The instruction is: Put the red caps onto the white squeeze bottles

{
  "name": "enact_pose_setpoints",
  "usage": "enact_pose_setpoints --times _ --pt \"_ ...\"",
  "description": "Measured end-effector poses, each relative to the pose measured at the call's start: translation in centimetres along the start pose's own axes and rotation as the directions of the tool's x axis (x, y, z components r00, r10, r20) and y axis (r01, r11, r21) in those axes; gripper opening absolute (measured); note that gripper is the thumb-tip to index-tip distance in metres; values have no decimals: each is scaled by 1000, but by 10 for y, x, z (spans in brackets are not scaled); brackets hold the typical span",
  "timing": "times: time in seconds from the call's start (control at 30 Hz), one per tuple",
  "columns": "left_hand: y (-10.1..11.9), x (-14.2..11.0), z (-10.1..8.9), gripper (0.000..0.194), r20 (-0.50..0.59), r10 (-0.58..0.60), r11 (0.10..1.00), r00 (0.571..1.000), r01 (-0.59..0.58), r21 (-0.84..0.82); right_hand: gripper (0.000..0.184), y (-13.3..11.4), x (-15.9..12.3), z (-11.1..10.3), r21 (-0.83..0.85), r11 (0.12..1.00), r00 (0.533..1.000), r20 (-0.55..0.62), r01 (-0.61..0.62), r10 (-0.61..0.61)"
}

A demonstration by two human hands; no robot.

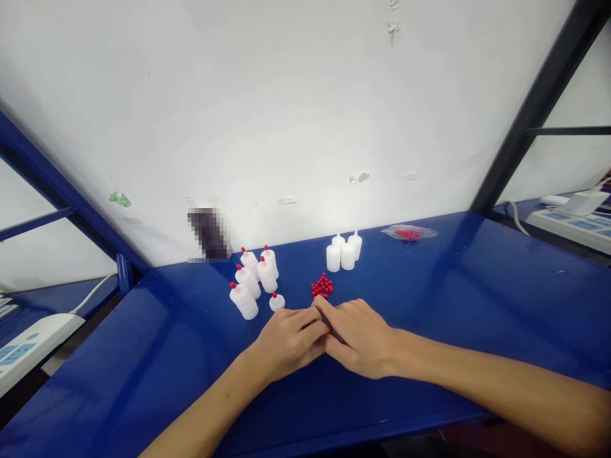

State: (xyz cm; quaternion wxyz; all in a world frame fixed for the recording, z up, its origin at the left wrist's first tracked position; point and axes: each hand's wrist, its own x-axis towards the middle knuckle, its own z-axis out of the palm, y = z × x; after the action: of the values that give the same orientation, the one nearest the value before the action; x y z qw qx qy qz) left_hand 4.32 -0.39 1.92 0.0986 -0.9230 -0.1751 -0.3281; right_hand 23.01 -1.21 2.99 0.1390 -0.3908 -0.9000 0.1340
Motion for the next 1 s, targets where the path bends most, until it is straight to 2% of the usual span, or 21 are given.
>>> enact_pose_setpoints --times 0.07,0.17,0.33,0.5,0.6,0.67,0.73,0.77,0.83,0.9,0.93,1.0 --pt "0 1 -1 18 40 40 998 998 -42 46 15 -1 0 1 -13 1000 1000 -4 16 -16" --pt "2 2 -2 21 26 53 998 998 -54 40 13 1 0 0 42 997 998 -13 63 -62" --pt "5 3 1 12 -1 -14 999 1000 14 -46 16 10 0 -1 227 962 988 -30 153 -150" --pt "-1 0 -5 16 18 -55 998 998 56 -24 30 17 2 4 443 870 976 -106 218 -190" --pt "-10 -3 -22 15 -42 -100 992 994 103 72 39 26 6 3 424 887 978 -166 183 -123" --pt "-16 -2 -37 17 -123 -202 954 972 224 199 35 33 10 -1 290 955 981 -195 66 -8" --pt "-19 1 -48 18 -99 -402 836 910 409 366 28 41 14 -6 114 989 976 -187 -93 113" --pt "-19 3 -53 19 -46 -521 751 852 483 450 25 44 16 -7 32 988 974 -169 -149 152" --pt "-18 7 -57 22 71 -711 598 699 549 584 22 49 18 -9 -88 979 977 -126 -185 173" --pt "-16 10 -56 25 157 -804 522 574 553 650 20 50 20 -7 -149 976 985 -91 -162 150" --pt "-15 11 -55 26 185 -826 504 532 551 665 20 50 20 -6 -167 975 988 -83 -144 132" --pt "-14 12 -52 27 233 -847 493 478 542 680 20 49 20 -3 -192 975 992 -76 -110 97"
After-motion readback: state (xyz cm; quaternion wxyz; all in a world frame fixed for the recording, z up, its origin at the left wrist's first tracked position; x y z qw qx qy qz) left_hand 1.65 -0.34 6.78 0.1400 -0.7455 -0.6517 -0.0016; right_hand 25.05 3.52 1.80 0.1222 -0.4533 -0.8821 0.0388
